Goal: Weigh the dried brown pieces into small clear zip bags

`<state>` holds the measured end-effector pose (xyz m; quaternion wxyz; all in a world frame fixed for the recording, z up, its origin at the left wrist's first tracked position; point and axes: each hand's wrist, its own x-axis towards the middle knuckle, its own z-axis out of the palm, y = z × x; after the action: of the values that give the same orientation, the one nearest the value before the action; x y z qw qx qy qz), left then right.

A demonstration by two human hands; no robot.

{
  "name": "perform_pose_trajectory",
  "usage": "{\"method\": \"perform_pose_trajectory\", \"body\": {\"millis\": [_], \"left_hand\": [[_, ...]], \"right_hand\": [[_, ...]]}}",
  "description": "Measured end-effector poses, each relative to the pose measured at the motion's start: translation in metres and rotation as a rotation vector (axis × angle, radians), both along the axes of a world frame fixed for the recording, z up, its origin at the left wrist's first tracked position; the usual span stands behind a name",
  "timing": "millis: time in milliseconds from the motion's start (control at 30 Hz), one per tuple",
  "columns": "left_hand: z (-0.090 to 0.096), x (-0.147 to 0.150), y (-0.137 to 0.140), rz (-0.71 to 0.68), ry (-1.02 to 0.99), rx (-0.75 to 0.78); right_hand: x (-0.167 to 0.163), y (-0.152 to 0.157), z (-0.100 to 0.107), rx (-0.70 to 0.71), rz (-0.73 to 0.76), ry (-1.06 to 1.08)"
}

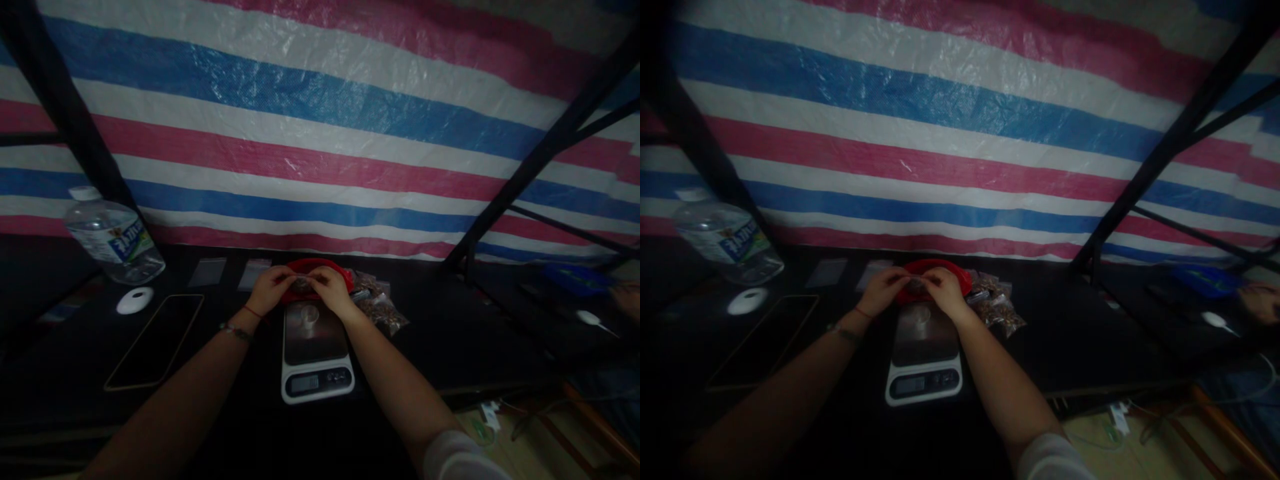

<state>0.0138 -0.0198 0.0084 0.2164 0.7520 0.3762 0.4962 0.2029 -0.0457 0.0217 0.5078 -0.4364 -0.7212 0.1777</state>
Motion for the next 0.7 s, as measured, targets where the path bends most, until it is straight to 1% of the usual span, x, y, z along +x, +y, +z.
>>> {"method": "perform_pose_trajectory", "body": {"millis": [167,267,400,567,700], "left_hand": [[0.0025,0.0020,-0.0026,-0.021,0.041,0.035],[0.0030,0.0036,-0.0044,-0.039,0.068,0.031],[0.0032,0.0059,-0.0063,-0.018,0.102,0.034],[0.0026,0.0086,-0.0072,-0.041,0.130,0.035],[0.0014,0.0100,-0.0064,-0.028,0.133,0.046]], "right_hand": [[-0.0016,-0.0012,0.0004,0.020,-0.025,-0.046],[-0.0038,-0.0032,0.0016,0.023,0.006,-0.053],[-0.0057,-0.0063,0.0033,0.041,0.047,-0.060],[-0.0058,-0.0076,0.0047,0.021,0.049,-0.085],[-0.0049,-0.0066,0.0055,0.017,0.044,-0.106]]}}
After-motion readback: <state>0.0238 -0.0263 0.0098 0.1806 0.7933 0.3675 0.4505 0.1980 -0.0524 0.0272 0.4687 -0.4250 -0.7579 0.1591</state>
